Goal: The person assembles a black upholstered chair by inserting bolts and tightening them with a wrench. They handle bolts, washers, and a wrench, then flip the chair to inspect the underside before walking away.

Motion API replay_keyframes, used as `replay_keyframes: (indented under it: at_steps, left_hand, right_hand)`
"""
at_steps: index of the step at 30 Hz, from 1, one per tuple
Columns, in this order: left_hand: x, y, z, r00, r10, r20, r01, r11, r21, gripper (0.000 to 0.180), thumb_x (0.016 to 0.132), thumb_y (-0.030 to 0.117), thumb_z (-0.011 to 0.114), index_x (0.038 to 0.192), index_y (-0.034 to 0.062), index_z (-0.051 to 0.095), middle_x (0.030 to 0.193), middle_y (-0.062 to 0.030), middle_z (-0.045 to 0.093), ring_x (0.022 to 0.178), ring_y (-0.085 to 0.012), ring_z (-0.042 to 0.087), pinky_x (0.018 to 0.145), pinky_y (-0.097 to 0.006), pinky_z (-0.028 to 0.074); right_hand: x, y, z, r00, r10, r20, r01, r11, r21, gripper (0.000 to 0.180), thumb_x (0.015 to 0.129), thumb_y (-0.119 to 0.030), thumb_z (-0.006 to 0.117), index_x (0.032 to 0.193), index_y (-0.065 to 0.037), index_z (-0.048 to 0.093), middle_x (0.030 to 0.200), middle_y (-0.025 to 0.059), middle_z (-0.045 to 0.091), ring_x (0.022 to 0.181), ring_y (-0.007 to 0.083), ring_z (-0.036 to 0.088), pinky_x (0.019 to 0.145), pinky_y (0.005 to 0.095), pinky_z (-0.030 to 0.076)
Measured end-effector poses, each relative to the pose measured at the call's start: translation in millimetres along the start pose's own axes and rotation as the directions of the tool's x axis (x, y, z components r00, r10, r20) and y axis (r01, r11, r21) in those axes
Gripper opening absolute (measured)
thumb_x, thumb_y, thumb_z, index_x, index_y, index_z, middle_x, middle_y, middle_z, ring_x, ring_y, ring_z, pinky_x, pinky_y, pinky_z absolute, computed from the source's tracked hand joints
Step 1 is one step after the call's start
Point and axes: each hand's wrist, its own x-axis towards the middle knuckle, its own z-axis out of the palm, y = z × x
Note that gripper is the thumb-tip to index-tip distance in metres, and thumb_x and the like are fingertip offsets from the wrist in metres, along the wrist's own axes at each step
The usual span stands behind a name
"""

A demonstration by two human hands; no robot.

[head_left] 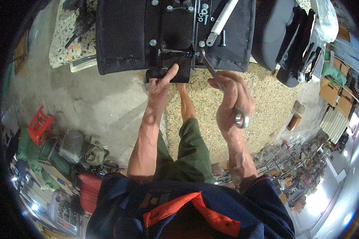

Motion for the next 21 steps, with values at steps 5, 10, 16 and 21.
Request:
replay_keyframes:
  at_steps: [5,10,16,21]
  left_hand:
    - [5,7,7,0.990,-0.092,-0.106,0.096,0.995,0.027,0.041,0.090,0.023,0.081,0.124,0.0055,0.069,0.122,-0.0020,0.068,0.115,-0.0166,0.059,0.107,-0.035,0.039]
    - [7,8,5,0.989,-0.089,-0.121,0.104,0.987,0.122,0.053,0.084,0.033,0.086,0.127,0.0075,0.069,0.124,-0.0058,0.069,0.118,-0.0184,0.061,0.109,-0.038,0.043]
    - [7,3,5,0.994,-0.069,-0.080,0.070,0.998,0.004,0.049,0.085,0.025,0.085,0.128,0.0081,0.067,0.126,-0.0016,0.067,0.117,-0.0166,0.058,0.110,-0.036,0.037]
    - [7,-3,3,0.999,-0.016,-0.042,0.013,0.998,-0.069,0.051,0.084,0.025,0.086,0.128,0.0075,0.067,0.127,-0.0016,0.067,0.119,-0.0164,0.058,0.111,-0.036,0.038]
  right_hand:
    - [-29,11,13,0.996,-0.062,-0.071,0.056,0.994,-0.093,0.048,0.111,-0.030,0.040,0.098,0.005,0.071,0.102,0.0214,0.072,0.089,0.0302,0.075,0.075,0.0385,0.061]
    - [-44,21,31,0.966,-0.230,-0.119,0.213,0.967,-0.137,0.018,0.103,-0.007,0.054,0.109,0.002,0.068,0.110,0.0215,0.071,0.096,0.0324,0.073,0.078,0.0415,0.060]
    - [-32,15,29,0.994,-0.093,-0.049,0.088,0.990,-0.106,0.009,0.098,0.002,0.059,0.104,0.003,0.065,0.105,0.0203,0.070,0.094,0.0311,0.073,0.077,0.0400,0.059]
    - [91,27,25,0.999,-0.021,0.046,0.022,0.999,-0.029,0.034,0.097,-0.015,0.062,0.067,-0.001,0.056,0.059,0.0217,0.054,0.055,0.0407,0.055,0.052,0.0466,0.043]
